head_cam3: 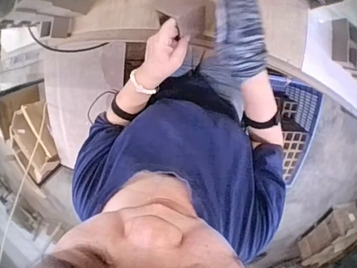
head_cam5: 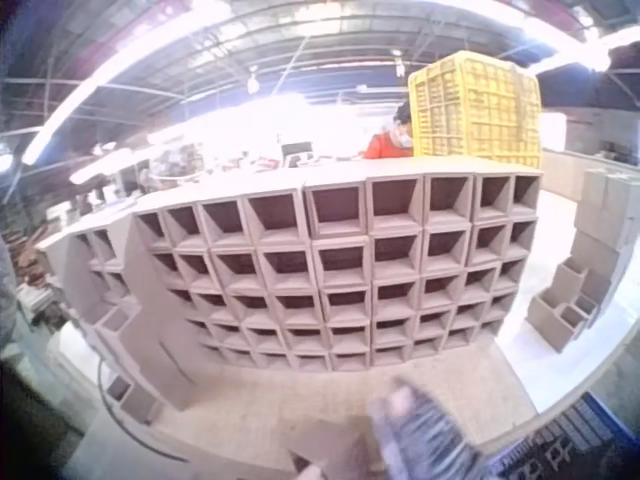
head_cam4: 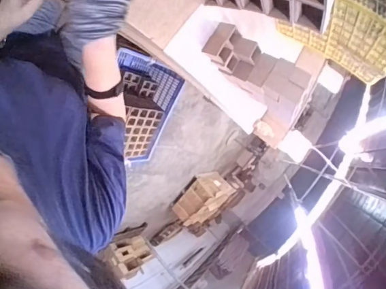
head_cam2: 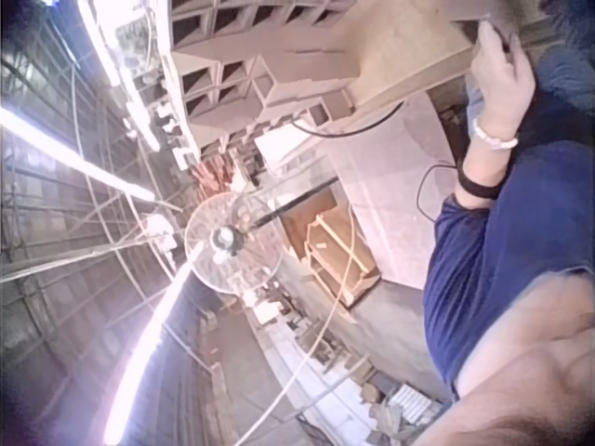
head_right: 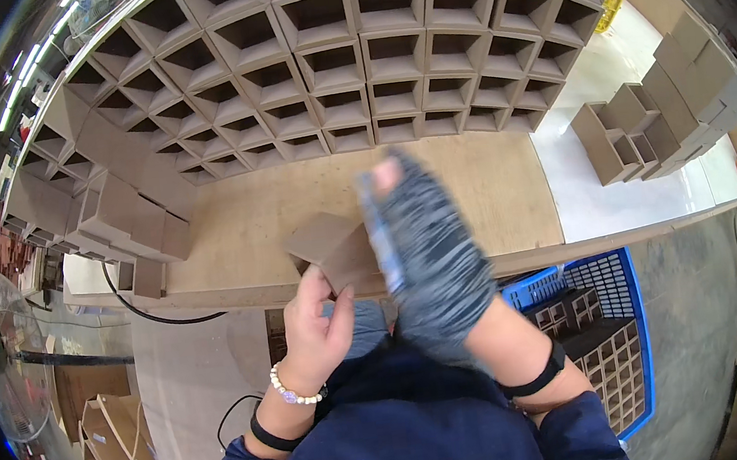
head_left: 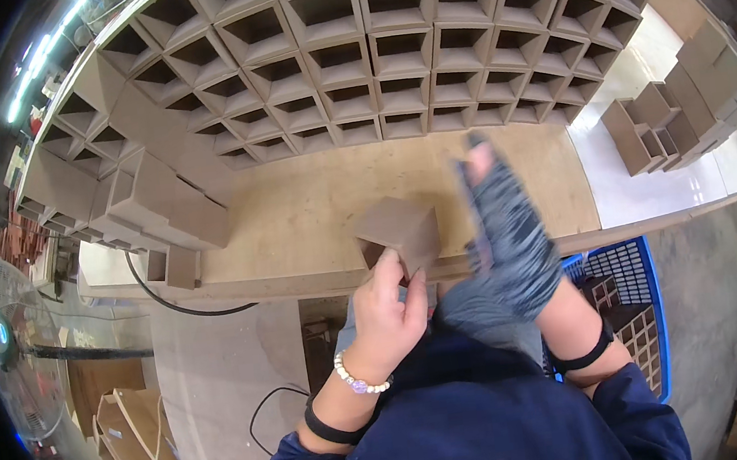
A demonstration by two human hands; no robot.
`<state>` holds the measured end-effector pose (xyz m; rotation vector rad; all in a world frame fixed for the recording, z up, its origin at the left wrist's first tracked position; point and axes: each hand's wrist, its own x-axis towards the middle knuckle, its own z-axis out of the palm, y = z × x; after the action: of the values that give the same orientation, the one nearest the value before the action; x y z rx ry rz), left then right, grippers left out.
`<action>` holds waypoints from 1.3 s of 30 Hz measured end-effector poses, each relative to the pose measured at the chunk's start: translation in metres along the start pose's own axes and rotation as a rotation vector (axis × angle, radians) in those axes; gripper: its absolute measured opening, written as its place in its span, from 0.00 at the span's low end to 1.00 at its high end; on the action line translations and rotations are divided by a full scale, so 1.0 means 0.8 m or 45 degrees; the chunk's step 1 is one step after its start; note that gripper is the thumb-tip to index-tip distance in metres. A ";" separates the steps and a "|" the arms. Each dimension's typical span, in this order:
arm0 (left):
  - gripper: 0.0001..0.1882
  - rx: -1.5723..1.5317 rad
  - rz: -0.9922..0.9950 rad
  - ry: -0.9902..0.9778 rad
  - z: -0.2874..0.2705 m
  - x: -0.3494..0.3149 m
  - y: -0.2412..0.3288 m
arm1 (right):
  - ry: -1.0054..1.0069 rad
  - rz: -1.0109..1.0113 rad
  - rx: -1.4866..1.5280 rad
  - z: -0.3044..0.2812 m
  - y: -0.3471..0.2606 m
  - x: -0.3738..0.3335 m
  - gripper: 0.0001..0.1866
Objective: Sanding the edges of small wooden blocks and organizing them into a storage rack.
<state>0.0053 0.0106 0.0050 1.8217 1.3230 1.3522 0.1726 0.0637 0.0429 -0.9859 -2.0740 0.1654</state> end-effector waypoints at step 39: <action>0.13 0.065 0.065 -0.040 0.005 -0.004 -0.010 | -0.331 -0.097 -0.231 0.036 -0.002 0.004 0.22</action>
<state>0.0058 0.0116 -0.0041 1.9155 1.3139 1.3215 0.1499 0.0709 0.0262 -1.0363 -2.3942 0.0692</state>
